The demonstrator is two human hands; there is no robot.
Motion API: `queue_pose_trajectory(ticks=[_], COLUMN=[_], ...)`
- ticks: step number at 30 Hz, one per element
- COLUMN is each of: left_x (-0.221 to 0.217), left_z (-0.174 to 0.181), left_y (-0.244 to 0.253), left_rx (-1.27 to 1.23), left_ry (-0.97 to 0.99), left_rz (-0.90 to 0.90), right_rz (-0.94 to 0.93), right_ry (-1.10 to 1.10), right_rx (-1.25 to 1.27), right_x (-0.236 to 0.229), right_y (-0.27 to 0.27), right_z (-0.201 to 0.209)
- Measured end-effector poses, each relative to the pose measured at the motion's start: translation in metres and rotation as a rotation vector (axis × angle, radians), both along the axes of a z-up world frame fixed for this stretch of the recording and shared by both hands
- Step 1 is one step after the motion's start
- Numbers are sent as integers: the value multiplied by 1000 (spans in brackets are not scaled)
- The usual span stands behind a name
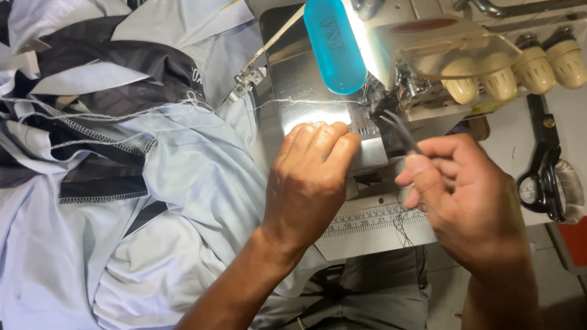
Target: Threading an industrial overlock sewing machine using tweezers and scissors to guide the thread through needles and guides.
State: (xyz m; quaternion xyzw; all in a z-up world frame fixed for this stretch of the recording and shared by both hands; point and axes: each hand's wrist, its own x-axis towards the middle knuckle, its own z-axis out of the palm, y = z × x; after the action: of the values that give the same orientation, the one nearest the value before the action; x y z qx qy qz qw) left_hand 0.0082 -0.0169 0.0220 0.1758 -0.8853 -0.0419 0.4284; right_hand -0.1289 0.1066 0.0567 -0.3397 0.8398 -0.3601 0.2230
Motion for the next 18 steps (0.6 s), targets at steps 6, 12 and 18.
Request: queue_pose_trajectory(ticks=[6,12,18], left_x=[-10,-5,3], left_z=[-4,-5,3], left_y=[16,20,27], left_rx=[47,33,41], left_ry=[-21,-29,-39], left_rz=[-106,-125,-223], right_rz=[-86,-74,-48], right_ry=[74,-61,-22], right_rx=[-122,-217,-166], right_x=[-4,7,12], right_y=[5,0,4], right_z=[-14,-15,-28])
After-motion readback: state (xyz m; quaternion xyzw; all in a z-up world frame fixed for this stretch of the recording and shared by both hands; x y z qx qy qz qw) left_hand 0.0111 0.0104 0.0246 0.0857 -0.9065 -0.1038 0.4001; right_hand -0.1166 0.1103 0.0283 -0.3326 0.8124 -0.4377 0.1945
